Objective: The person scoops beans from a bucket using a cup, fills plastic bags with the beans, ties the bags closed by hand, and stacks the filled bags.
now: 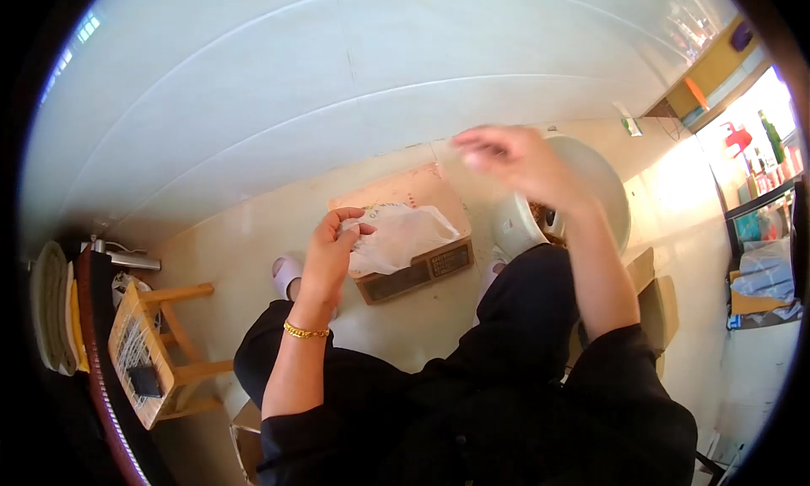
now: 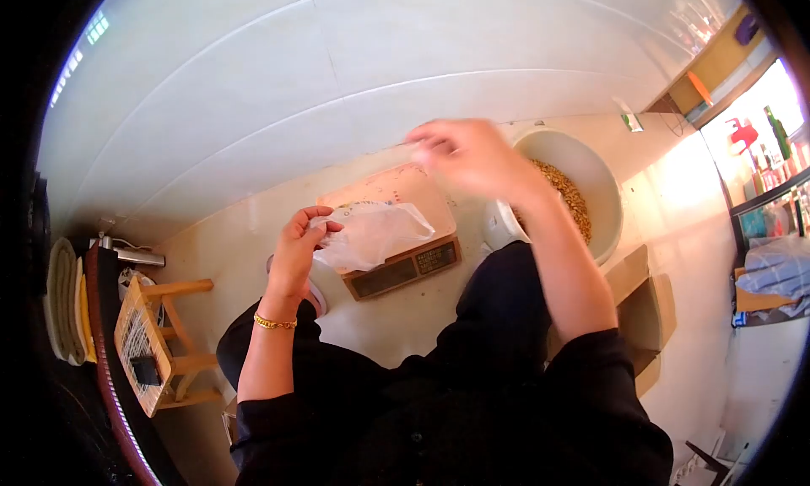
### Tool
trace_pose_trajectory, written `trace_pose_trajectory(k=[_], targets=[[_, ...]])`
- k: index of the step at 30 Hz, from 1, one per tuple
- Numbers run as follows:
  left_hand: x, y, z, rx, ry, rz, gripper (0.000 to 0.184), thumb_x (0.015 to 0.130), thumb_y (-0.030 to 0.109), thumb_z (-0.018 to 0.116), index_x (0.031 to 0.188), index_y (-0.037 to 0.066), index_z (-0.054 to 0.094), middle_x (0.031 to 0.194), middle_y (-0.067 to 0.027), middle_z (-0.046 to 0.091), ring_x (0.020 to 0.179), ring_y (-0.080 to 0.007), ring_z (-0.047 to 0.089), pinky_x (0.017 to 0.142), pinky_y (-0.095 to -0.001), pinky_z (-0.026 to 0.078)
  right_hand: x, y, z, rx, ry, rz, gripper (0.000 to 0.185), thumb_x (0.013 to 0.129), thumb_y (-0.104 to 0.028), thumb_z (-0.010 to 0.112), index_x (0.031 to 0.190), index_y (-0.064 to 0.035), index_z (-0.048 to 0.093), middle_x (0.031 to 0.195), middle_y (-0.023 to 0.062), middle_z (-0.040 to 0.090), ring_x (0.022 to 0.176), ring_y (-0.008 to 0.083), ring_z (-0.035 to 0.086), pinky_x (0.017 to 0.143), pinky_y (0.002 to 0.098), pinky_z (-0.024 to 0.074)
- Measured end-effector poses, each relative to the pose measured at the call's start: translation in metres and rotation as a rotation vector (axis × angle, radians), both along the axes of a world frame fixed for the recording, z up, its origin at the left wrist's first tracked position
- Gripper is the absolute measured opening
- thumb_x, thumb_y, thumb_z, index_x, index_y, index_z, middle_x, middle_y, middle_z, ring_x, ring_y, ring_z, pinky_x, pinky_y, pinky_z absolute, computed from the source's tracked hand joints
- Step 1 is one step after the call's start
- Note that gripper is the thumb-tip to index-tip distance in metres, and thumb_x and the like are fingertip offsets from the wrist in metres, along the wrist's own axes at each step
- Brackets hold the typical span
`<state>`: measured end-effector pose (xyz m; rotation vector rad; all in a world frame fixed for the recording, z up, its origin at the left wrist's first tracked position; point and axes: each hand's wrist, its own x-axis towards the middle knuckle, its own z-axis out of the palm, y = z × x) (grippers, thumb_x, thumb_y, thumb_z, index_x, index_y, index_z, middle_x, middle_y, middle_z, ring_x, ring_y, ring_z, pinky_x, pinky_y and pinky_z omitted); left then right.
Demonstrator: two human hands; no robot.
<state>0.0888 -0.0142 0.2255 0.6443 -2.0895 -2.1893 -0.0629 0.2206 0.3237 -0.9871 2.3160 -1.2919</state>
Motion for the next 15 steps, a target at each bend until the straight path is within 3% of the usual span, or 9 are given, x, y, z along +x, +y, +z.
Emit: trace_pose_trajectory(k=[2, 6, 8, 9, 11, 12, 15], targets=[[-0.003, 0.001, 0.000, -0.010, 0.008, -0.024, 0.023, 0.088, 0.007, 0.045, 0.109, 0.004, 0.056, 0.091, -0.0061, 0.063, 0.079, -0.0098, 0.054, 0.074, -0.0237, 0.042, -0.025, 0.035, -0.008, -0.006, 0.045, -0.264, 0.027, 0.086, -0.018, 0.058, 0.108, -0.0028, 0.062, 0.088, 0.0086, 0.066, 0.077, 0.0141, 0.061, 0.073, 0.0289, 0.0474], [-0.005, 0.004, 0.003, 0.003, -0.004, -0.039, 0.022, 0.089, 0.009, 0.047, 0.108, 0.004, 0.056, 0.090, -0.0059, 0.063, 0.079, -0.0097, 0.054, 0.075, -0.0242, 0.043, -0.057, 0.110, -0.082, 0.320, 0.118, -0.643, 0.026, 0.086, -0.019, 0.057, 0.104, -0.0014, 0.063, 0.085, 0.0069, 0.065, 0.073, 0.0152, 0.060, 0.067, 0.0292, 0.0477], [-0.005, 0.003, 0.002, 0.016, 0.007, -0.019, 0.022, 0.090, 0.009, 0.047, 0.109, 0.005, 0.056, 0.090, -0.0056, 0.063, 0.078, -0.0093, 0.054, 0.075, -0.0241, 0.043, -0.054, 0.139, -0.126, 0.203, -0.243, -0.792, 0.032, 0.086, -0.019, 0.056, 0.110, 0.0008, 0.059, 0.090, 0.0110, 0.064, 0.074, 0.0203, 0.062, 0.065, 0.0328, 0.0505], [-0.005, 0.004, 0.001, 0.028, 0.018, -0.003, 0.022, 0.090, 0.010, 0.047, 0.109, 0.005, 0.056, 0.089, -0.0052, 0.063, 0.078, -0.0089, 0.054, 0.074, -0.0240, 0.043, -0.054, 0.148, -0.141, 0.203, -0.248, -0.791, 0.032, 0.086, -0.019, 0.056, 0.110, 0.0008, 0.059, 0.090, 0.0110, 0.064, 0.074, 0.0203, 0.062, 0.065, 0.0328, 0.0505], [-0.007, 0.004, 0.003, 0.015, 0.005, 0.004, 0.021, 0.090, 0.010, 0.047, 0.108, 0.005, 0.057, 0.089, -0.0047, 0.063, 0.077, -0.0085, 0.054, 0.073, -0.0236, 0.043, -0.054, 0.159, -0.169, 0.206, -0.537, -0.934, 0.047, 0.088, -0.019, 0.053, 0.129, 0.0020, 0.042, 0.104, 0.0163, 0.059, 0.079, 0.0280, 0.062, 0.064, 0.0387, 0.0529], [-0.008, 0.004, 0.005, 0.005, 0.000, 0.011, 0.021, 0.091, 0.010, 0.047, 0.108, 0.006, 0.057, 0.088, -0.0042, 0.063, 0.077, -0.0081, 0.054, 0.072, -0.0231, 0.043, -0.053, 0.161, -0.181, 0.204, -0.545, -0.933, 0.047, 0.088, -0.019, 0.053, 0.129, 0.0020, 0.042, 0.104, 0.0163, 0.059, 0.079, 0.0280, 0.062, 0.064, 0.0387, 0.0529], [-0.012, 0.004, 0.006, -0.004, -0.013, 0.009, 0.020, 0.091, 0.010, 0.047, 0.107, 0.006, 0.057, 0.088, -0.0037, 0.063, 0.075, -0.0077, 0.054, 0.070, -0.0223, 0.043, -0.060, 0.171, -0.223, -0.245, -0.969, -0.889, 0.057, 0.093, -0.023, 0.050, 0.135, 0.0007, 0.020, 0.121, 0.0192, 0.045, 0.082, 0.0343, 0.060, 0.066, 0.0436, 0.0527]])
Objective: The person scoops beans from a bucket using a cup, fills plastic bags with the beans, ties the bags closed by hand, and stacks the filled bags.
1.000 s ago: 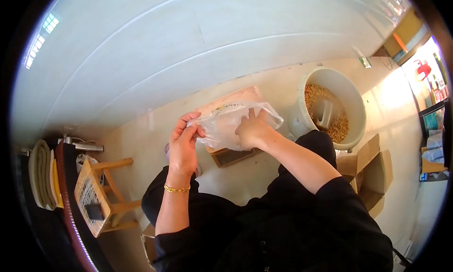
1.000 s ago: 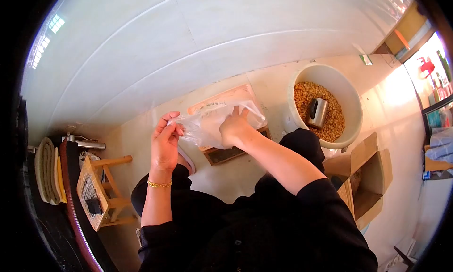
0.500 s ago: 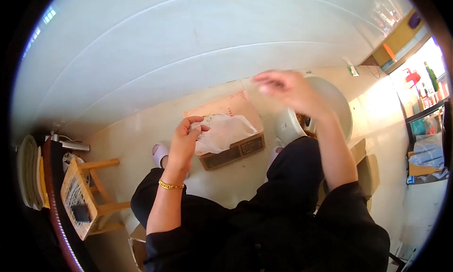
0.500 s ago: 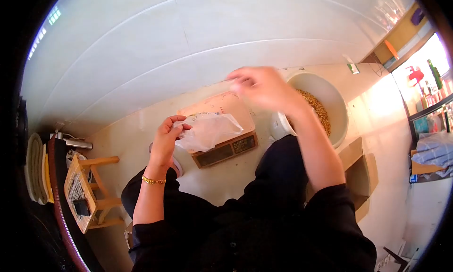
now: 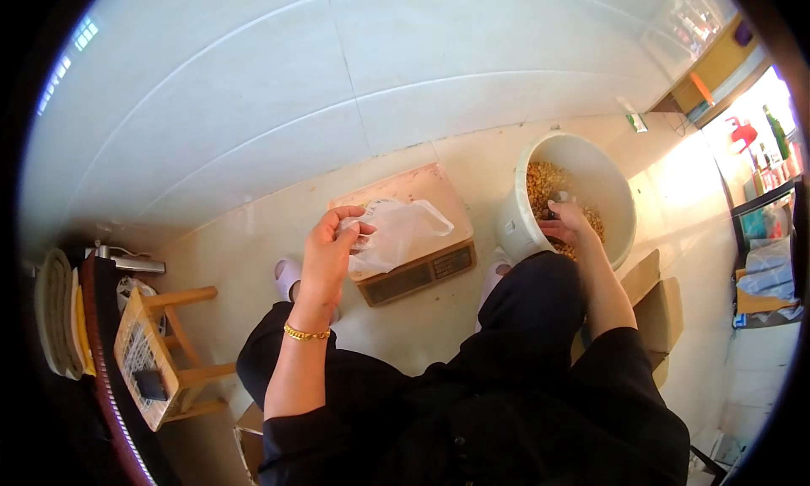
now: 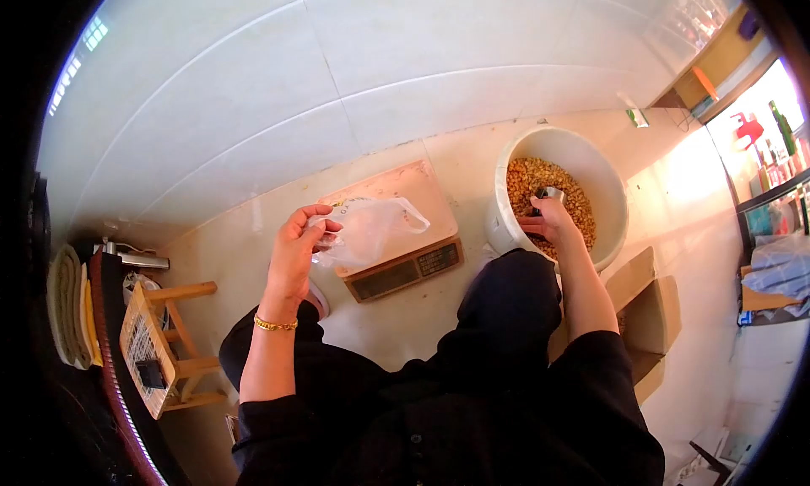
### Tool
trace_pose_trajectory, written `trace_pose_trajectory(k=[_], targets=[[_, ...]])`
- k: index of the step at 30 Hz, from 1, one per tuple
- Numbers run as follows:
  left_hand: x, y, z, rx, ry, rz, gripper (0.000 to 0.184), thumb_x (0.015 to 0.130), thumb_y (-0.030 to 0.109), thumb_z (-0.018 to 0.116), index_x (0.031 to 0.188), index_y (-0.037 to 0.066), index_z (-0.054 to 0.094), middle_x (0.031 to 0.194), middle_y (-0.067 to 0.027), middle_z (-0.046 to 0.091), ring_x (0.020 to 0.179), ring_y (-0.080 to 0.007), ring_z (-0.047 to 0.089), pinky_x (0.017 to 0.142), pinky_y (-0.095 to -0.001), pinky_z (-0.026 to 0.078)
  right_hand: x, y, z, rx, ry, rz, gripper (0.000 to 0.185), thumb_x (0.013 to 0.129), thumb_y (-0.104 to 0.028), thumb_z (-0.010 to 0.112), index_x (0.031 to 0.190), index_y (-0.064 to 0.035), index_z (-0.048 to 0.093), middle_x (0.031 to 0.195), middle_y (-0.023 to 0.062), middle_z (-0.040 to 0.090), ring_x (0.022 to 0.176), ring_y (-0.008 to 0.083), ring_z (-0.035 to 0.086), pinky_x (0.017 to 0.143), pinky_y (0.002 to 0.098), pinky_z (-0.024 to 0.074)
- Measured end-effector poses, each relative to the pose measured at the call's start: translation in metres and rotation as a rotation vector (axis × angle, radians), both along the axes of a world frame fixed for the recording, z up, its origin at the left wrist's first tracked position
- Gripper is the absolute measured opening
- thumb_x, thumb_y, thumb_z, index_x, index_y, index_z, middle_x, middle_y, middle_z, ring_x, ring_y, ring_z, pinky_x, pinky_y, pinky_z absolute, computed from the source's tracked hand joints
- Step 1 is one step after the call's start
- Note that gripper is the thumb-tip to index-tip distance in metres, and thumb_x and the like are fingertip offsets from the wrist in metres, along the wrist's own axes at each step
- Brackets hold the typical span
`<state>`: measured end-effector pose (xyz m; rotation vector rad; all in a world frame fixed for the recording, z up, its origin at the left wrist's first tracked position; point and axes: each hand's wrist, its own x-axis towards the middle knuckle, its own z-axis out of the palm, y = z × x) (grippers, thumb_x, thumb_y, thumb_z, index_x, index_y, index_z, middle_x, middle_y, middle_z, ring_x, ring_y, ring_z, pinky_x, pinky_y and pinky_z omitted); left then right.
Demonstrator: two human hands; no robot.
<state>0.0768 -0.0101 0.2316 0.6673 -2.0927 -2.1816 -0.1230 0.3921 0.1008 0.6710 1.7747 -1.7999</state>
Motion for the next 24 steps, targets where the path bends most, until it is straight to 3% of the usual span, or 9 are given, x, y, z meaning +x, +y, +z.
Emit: trace_pose_trajectory(k=[4, 6, 7, 9, 10, 18, 21, 23, 24], targets=[[-0.005, 0.003, -0.003, 0.014, 0.009, -0.012, 0.020, 0.091, 0.010, 0.047, 0.107, 0.006, 0.058, 0.087, -0.0036, 0.063, 0.074, -0.0076, 0.054, 0.069, -0.0220, 0.043, 0.001, -0.005, -0.011, 0.043, 0.001, 0.013, 0.055, 0.092, -0.035, 0.050, 0.128, 0.0014, 0.029, 0.115, 0.0187, 0.049, 0.084, 0.0367, 0.060, 0.067, 0.0425, 0.0518], [-0.006, 0.004, -0.004, 0.009, -0.005, -0.020, 0.020, 0.091, 0.010, 0.047, 0.107, 0.006, 0.057, 0.087, -0.0038, 0.063, 0.074, -0.0075, 0.054, 0.069, -0.0222, 0.043, 0.008, -0.015, 0.012, 0.460, 0.001, 0.088, 0.058, 0.087, -0.051, 0.050, 0.110, 0.0029, 0.047, 0.091, 0.0171, 0.058, 0.073, 0.0327, 0.062, 0.059, 0.0380, 0.0507], [-0.007, 0.005, -0.004, 0.009, -0.006, -0.023, 0.020, 0.091, 0.010, 0.047, 0.107, 0.006, 0.057, 0.087, -0.0038, 0.063, 0.074, -0.0075, 0.054, 0.069, -0.0222, 0.043, 0.005, -0.009, 0.010, 0.460, -0.001, 0.086, 0.058, 0.087, -0.051, 0.050, 0.110, 0.0029, 0.047, 0.091, 0.0171, 0.058, 0.073, 0.0327, 0.062, 0.059, 0.0380, 0.0507], [-0.008, 0.007, -0.004, 0.018, -0.007, -0.035, 0.020, 0.091, 0.010, 0.048, 0.108, 0.005, 0.057, 0.087, -0.0040, 0.063, 0.074, -0.0077, 0.054, 0.070, -0.0224, 0.043, 0.001, -0.003, 0.022, 0.663, 0.015, 0.118, 0.065, 0.082, -0.061, 0.050, 0.082, 0.0031, 0.059, 0.064, 0.0131, 0.056, 0.056, 0.0267, 0.059, 0.048, 0.0352, 0.0476], [-0.008, 0.007, -0.004, 0.020, -0.006, -0.038, 0.020, 0.091, 0.010, 0.048, 0.108, 0.005, 0.057, 0.087, -0.0040, 0.063, 0.074, -0.0077, 0.054, 0.070, -0.0224, 0.043, 0.004, -0.003, 0.042, 0.806, -0.049, 0.160, 0.066, 0.082, -0.060, 0.051, 0.063, 0.0033, 0.058, 0.053, 0.0112, 0.052, 0.045, 0.0236, 0.054, 0.041, 0.0351, 0.0445], [-0.009, 0.010, -0.004, 0.010, -0.008, -0.059, 0.021, 0.090, 0.011, 0.048, 0.108, 0.005, 0.057, 0.087, -0.0043, 0.063, 0.074, -0.0079, 0.053, 0.069, -0.0226, 0.042, -0.007, 0.024, 0.038, 0.749, -0.035, 0.275, 0.058, 0.082, -0.052, 0.055, 0.063, 0.0031, 0.060, 0.059, 0.0114, 0.057, 0.049, 0.0249, 0.058, 0.044, 0.0359, 0.0469], [-0.008, 0.009, -0.007, 0.015, -0.010, -0.056, 0.021, 0.090, 0.010, 0.048, 0.108, 0.005, 0.057, 0.086, -0.0044, 0.063, 0.073, -0.0077, 0.053, 0.069, -0.0226, 0.042, -0.008, 0.009, 0.060, 0.986, 0.030, 0.349, 0.052, 0.081, -0.050, 0.056, 0.071, 0.0010, 0.065, 0.070, 0.0139, 0.063, 0.063, 0.0289, 0.064, 0.055, 0.0388, 0.0504], [-0.008, 0.009, -0.007, 0.011, -0.012, -0.056, 0.021, 0.090, 0.010, 0.048, 0.108, 0.005, 0.057, 0.086, -0.0044, 0.063, 0.073, -0.0077, 0.053, 0.069, -0.0225, 0.042, -0.022, 0.020, 0.048, 1.207, 0.412, 0.443, 0.045, 0.080, -0.048, 0.059, 0.081, -0.0035, 0.069, 0.083, 0.0165, 0.067, 0.083, 0.0321, 0.065, 0.073, 0.0404, 0.0502], [-0.008, 0.009, -0.006, 0.008, -0.011, -0.056, 0.021, 0.090, 0.010, 0.048, 0.107, 0.005, 0.057, 0.086, -0.0044, 0.063, 0.073, -0.0076, 0.053, 0.069, -0.0224, 0.042, -0.015, 0.006, 0.066, 1.300, 0.426, 0.383, 0.038, 0.081, -0.044, 0.060, 0.090, -0.0076, 0.069, 0.091, 0.0179, 0.066, 0.093, 0.0326, 0.062, 0.083, 0.0404, 0.0465]])
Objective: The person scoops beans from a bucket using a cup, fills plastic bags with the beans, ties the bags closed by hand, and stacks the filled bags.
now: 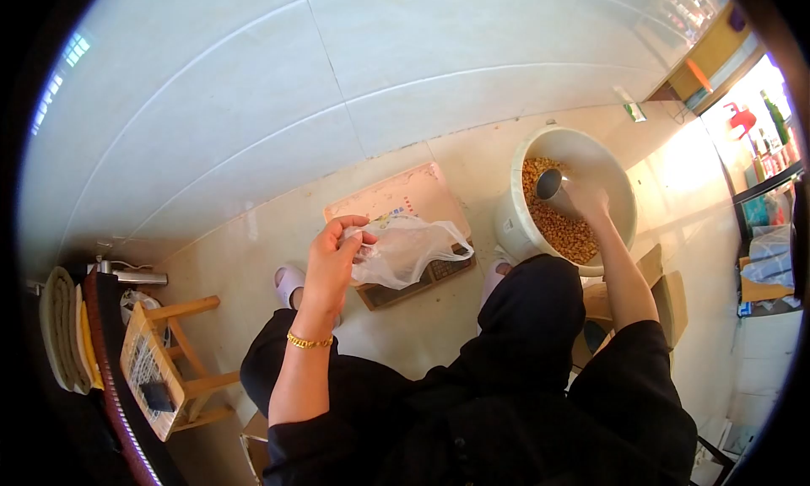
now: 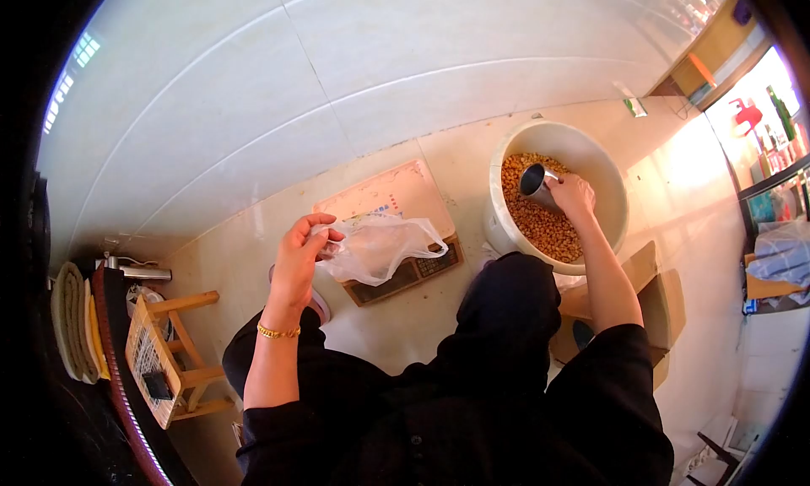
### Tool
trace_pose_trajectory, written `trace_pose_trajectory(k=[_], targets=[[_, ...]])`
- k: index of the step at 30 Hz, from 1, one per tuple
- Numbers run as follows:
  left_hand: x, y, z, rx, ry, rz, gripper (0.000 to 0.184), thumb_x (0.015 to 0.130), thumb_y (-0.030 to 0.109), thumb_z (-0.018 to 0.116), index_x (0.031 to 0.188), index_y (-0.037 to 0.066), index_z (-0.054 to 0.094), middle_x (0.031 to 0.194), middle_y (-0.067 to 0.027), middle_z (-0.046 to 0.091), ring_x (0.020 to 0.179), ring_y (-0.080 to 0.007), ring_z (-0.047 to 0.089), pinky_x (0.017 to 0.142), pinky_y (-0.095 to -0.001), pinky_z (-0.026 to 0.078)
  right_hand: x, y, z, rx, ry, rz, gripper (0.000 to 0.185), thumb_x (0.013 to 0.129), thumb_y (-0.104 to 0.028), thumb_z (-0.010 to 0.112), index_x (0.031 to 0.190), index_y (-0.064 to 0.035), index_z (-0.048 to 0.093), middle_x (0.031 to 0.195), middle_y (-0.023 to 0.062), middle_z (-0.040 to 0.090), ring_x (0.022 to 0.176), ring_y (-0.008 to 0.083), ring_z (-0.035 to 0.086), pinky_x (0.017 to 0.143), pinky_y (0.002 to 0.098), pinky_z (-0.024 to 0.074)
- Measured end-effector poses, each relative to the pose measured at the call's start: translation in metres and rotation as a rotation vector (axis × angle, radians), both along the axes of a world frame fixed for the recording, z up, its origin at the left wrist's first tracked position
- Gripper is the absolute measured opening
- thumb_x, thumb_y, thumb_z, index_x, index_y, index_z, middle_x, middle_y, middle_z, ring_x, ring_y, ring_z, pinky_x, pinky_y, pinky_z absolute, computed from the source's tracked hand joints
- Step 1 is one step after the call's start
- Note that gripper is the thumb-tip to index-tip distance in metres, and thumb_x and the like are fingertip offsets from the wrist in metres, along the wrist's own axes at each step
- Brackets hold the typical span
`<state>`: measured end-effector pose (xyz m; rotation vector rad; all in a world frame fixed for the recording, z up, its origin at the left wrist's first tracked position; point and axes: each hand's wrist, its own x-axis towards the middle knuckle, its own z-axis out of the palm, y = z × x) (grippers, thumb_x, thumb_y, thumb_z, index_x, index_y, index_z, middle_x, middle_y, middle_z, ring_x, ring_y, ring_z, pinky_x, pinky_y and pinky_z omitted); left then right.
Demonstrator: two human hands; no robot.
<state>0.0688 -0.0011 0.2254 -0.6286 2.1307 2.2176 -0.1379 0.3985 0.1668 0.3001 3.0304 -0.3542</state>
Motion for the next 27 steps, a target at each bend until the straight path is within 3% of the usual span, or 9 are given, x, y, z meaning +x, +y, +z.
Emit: trace_pose_trajectory(k=[5, 7, 10, 13, 21, 27], targets=[[0.000, 0.001, -0.001, -0.022, -0.028, 0.004, 0.021, 0.090, 0.010, 0.048, 0.108, 0.004, 0.057, 0.086, -0.0045, 0.063, 0.074, -0.0083, 0.054, 0.070, -0.0228, 0.042, -0.022, 0.004, -0.029, 0.243, 0.070, 0.149, 0.032, 0.085, -0.036, 0.056, 0.096, -0.0088, 0.067, 0.098, 0.0141, 0.062, 0.091, 0.0348, 0.060, 0.079, 0.0426, 0.0472], [0.000, 0.000, -0.002, -0.026, -0.031, 0.007, 0.021, 0.090, 0.009, 0.048, 0.108, 0.004, 0.057, 0.086, -0.0045, 0.063, 0.074, -0.0086, 0.054, 0.071, -0.0230, 0.043, -0.029, -0.001, -0.055, 0.538, 0.062, 0.233, 0.029, 0.084, -0.032, 0.056, 0.096, -0.0082, 0.067, 0.098, 0.0130, 0.061, 0.090, 0.0344, 0.060, 0.076, 0.0422, 0.0477], [-0.001, -0.001, 0.000, -0.010, -0.061, 0.014, 0.022, 0.090, 0.009, 0.048, 0.109, 0.004, 0.057, 0.086, -0.0046, 0.063, 0.075, -0.0087, 0.054, 0.072, -0.0233, 0.043, -0.033, -0.016, -0.081, 0.580, -0.073, 0.329, 0.026, 0.084, -0.029, 0.056, 0.093, -0.0078, 0.068, 0.095, 0.0127, 0.061, 0.091, 0.0324, 0.059, 0.074, 0.0425, 0.0461], [-0.003, 0.001, -0.001, -0.006, -0.061, 0.000, 0.022, 0.090, 0.009, 0.047, 0.109, 0.004, 0.056, 0.087, -0.0047, 0.063, 0.076, -0.0086, 0.054, 0.073, -0.0232, 0.043, -0.026, -0.024, -0.079, 0.633, -0.038, 0.477, 0.025, 0.083, -0.028, 0.056, 0.091, -0.0080, 0.069, 0.095, 0.0128, 0.062, 0.092, 0.0315, 0.057, 0.075, 0.0439, 0.0443], [-0.003, 0.001, 0.000, -0.006, -0.022, -0.015, 0.021, 0.091, 0.010, 0.047, 0.109, 0.004, 0.056, 0.088, -0.0047, 0.063, 0.076, -0.0079, 0.052, 0.073, -0.0228, 0.042, 0.000, -0.011, -0.068, 0.526, -0.121, 0.583, 0.031, 0.085, -0.035, 0.052, 0.089, -0.0093, 0.069, 0.095, 0.0129, 0.064, 0.090, 0.0333, 0.058, 0.076, 0.0449, 0.0450], [0.000, 0.000, 0.001, -0.022, -0.012, -0.019, 0.021, 0.091, 0.010, 0.046, 0.109, 0.004, 0.056, 0.087, -0.0041, 0.063, 0.075, -0.0074, 0.052, 0.072, -0.0227, 0.042, 0.027, -0.006, -0.059, 0.196, -0.098, 0.500, 0.039, 0.085, -0.041, 0.051, 0.087, -0.0066, 0.069, 0.083, 0.0185, 0.065, 0.083, 0.0352, 0.061, 0.076, 0.0458, 0.0469]])
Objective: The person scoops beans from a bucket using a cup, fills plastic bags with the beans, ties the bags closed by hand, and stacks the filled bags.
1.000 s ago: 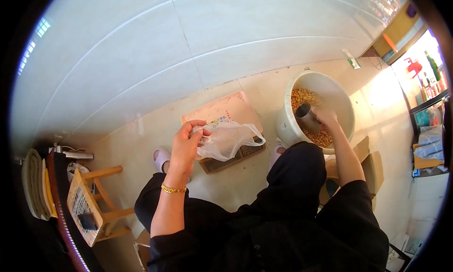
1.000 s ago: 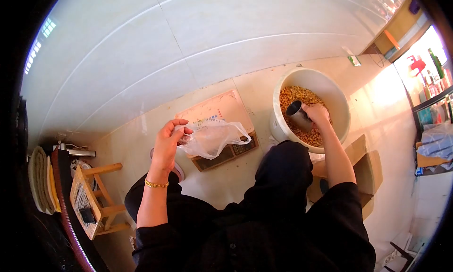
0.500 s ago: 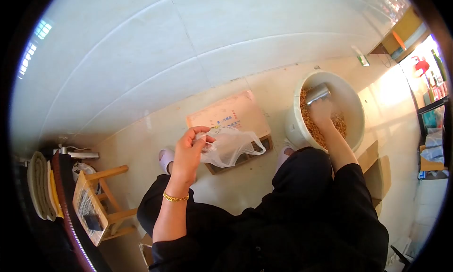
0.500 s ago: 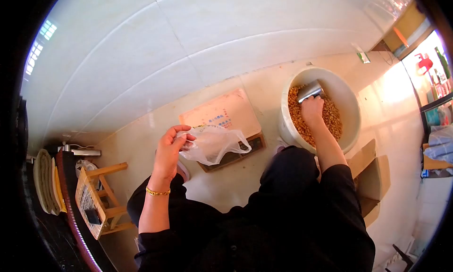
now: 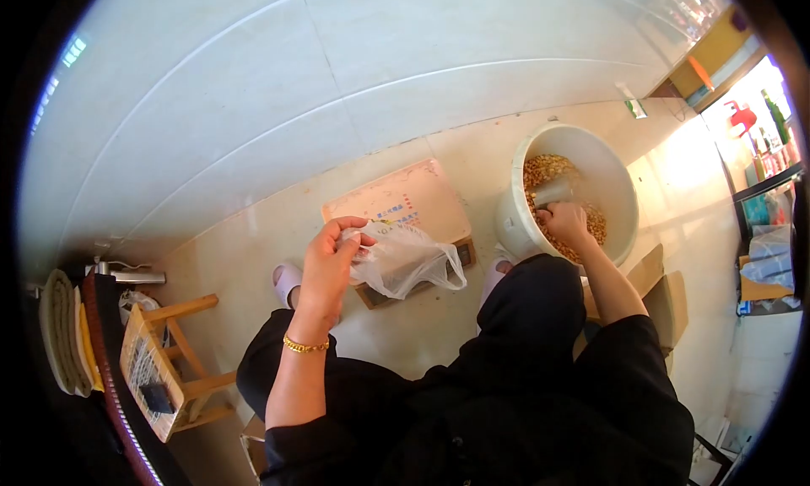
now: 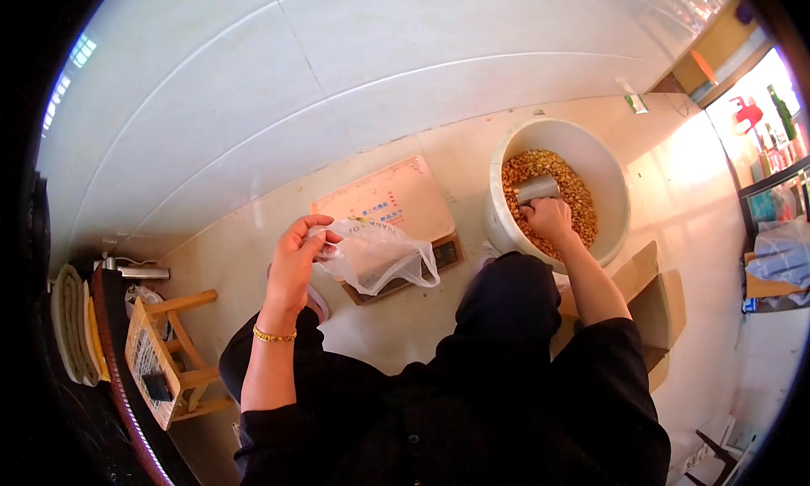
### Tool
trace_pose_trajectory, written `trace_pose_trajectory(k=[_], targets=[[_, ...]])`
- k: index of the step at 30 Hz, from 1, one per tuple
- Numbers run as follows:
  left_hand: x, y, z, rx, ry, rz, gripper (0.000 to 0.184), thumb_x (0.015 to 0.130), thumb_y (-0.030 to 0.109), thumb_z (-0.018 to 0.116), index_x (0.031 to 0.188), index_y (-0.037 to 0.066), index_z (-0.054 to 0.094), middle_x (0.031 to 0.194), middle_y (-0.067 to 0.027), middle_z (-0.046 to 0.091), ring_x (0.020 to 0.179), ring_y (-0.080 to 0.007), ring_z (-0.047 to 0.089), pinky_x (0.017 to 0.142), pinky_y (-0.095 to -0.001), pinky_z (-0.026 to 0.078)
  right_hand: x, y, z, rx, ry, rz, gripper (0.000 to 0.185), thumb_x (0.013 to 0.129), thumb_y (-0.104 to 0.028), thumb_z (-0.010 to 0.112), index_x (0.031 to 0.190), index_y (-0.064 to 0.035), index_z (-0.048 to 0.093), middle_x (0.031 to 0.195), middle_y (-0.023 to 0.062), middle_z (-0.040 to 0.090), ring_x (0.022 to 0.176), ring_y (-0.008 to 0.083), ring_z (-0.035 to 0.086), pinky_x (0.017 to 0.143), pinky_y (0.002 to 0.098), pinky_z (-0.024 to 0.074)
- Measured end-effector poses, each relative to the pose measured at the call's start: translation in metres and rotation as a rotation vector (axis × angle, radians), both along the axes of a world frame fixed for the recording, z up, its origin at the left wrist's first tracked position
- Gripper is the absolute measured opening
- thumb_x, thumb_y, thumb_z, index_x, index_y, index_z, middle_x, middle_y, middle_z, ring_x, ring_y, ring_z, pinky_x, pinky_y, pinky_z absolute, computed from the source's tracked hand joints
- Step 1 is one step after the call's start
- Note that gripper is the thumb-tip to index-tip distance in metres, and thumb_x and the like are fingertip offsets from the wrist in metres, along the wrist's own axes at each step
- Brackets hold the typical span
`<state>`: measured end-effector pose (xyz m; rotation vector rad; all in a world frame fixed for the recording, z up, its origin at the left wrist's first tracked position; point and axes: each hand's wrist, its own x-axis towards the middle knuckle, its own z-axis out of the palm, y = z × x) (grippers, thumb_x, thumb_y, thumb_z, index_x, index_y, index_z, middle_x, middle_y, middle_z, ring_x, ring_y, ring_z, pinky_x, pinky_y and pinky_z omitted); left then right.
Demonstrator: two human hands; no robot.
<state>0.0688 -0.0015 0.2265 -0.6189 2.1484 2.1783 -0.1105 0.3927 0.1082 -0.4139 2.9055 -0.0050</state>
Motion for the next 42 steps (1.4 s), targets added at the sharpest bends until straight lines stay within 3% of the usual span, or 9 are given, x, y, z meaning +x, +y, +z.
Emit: trace_pose_trajectory(k=[12, 14, 16, 17, 20, 24, 34, 39, 42], targets=[[-0.002, 0.001, -0.003, 0.010, -0.001, 0.004, 0.020, 0.090, 0.011, 0.048, 0.107, 0.005, 0.057, 0.086, -0.0035, 0.063, 0.073, -0.0067, 0.054, 0.070, -0.0221, 0.043, 0.018, 0.025, 0.026, -0.295, 0.114, -0.428, 0.042, 0.081, -0.048, 0.057, 0.092, -0.0094, 0.069, 0.081, 0.0177, 0.065, 0.082, 0.0365, 0.062, 0.077, 0.0451, 0.0460], [-0.003, 0.001, -0.006, 0.018, 0.010, -0.003, 0.020, 0.090, 0.011, 0.048, 0.107, 0.005, 0.057, 0.087, -0.0036, 0.063, 0.073, -0.0067, 0.053, 0.070, -0.0220, 0.043, 0.012, 0.051, 0.007, -0.300, 0.207, -0.418, 0.040, 0.082, -0.044, 0.059, 0.083, -0.0052, 0.068, 0.070, 0.0139, 0.063, 0.068, 0.0295, 0.062, 0.065, 0.0398, 0.0470], [-0.003, 0.001, -0.005, 0.023, 0.021, -0.006, 0.020, 0.090, 0.011, 0.048, 0.107, 0.005, 0.057, 0.087, -0.0037, 0.063, 0.073, -0.0068, 0.053, 0.070, -0.0219, 0.043, 0.014, 0.054, 0.018, -0.966, -0.049, -0.759, 0.038, 0.083, -0.039, 0.061, 0.067, -0.0047, 0.061, 0.058, 0.0055, 0.055, 0.052, 0.0175, 0.051, 0.048, 0.0305, 0.0402], [-0.003, 0.002, -0.002, 0.009, 0.012, -0.009, 0.021, 0.090, 0.011, 0.048, 0.108, 0.005, 0.057, 0.087, -0.0036, 0.063, 0.073, -0.0068, 0.053, 0.069, -0.0219, 0.042, 0.021, 0.057, 0.025, -1.163, -0.138, -0.892, 0.035, 0.083, -0.035, 0.063, 0.059, -0.0123, 0.052, 0.053, -0.0032, 0.045, 0.046, 0.0078, 0.038, 0.041, 0.0231, 0.0289], [-0.004, 0.005, 0.000, -0.018, 0.002, -0.015, 0.022, 0.089, 0.010, 0.048, 0.108, 0.005, 0.057, 0.087, -0.0033, 0.063, 0.073, -0.0067, 0.051, 0.069, -0.0221, 0.042, 0.029, 0.063, 0.029, -1.361, -0.214, -1.074, 0.031, 0.082, -0.035, 0.063, 0.061, -0.0166, 0.050, 0.053, -0.0049, 0.044, 0.045, 0.0069, 0.036, 0.041, 0.0219, 0.0289], [-0.005, 0.007, 0.000, -0.060, -0.001, -0.013, 0.023, 0.088, 0.010, 0.049, 0.109, 0.004, 0.057, 0.088, -0.0026, 0.063, 0.071, -0.0062, 0.048, 0.067, -0.0221, 0.041, 0.045, 0.062, 0.038, -1.495, -0.213, -1.084, 0.027, 0.082, -0.035, 0.062, 0.065, -0.0184, 0.050, 0.054, -0.0061, 0.044, 0.044, 0.0063, 0.036, 0.041, 0.0213, 0.0283], [-0.007, 0.007, 0.002, -0.038, 0.001, 0.049, 0.023, 0.088, 0.011, 0.049, 0.109, 0.004, 0.056, 0.089, -0.0031, 0.062, 0.066, -0.0060, 0.043, 0.062, -0.0214, 0.040, 0.056, -0.012, 0.138, -1.616, -0.402, -0.491, 0.020, 0.088, -0.033, 0.054, 0.077, -0.0167, 0.053, 0.060, -0.0061, 0.045, 0.052, 0.0045, 0.038, 0.048, 0.0191, 0.0290], [-0.005, 0.004, 0.006, -0.012, 0.034, 0.073, 0.025, 0.087, 0.008, 0.046, 0.109, 0.004, 0.056, 0.090, -0.0039, 0.062, 0.062, -0.0055, 0.042, 0.059, -0.0198, 0.038, 0.056, -0.077, 0.161, -1.597, -0.923, -0.377, 0.014, 0.085, -0.029, 0.057, 0.080, -0.0168, 0.054, 0.062, -0.0050, 0.047, 0.057, 0.0073, 0.039, 0.052, 0.0234, 0.0316], [-0.006, 0.003, 0.007, 0.047, 0.142, 0.115, 0.026, 0.087, 0.005, 0.043, 0.110, 0.005, 0.055, 0.091, -0.0039, 0.061, 0.061, -0.0050, 0.040, 0.058, -0.0189, 0.036, 0.066, -0.130, 0.164, -1.380, -0.983, -0.373, 0.014, 0.082, -0.030, 0.060, 0.079, -0.0175, 0.056, 0.060, -0.0055, 0.047, 0.058, 0.0072, 0.038, 0.055, 0.0252, 0.0293]])
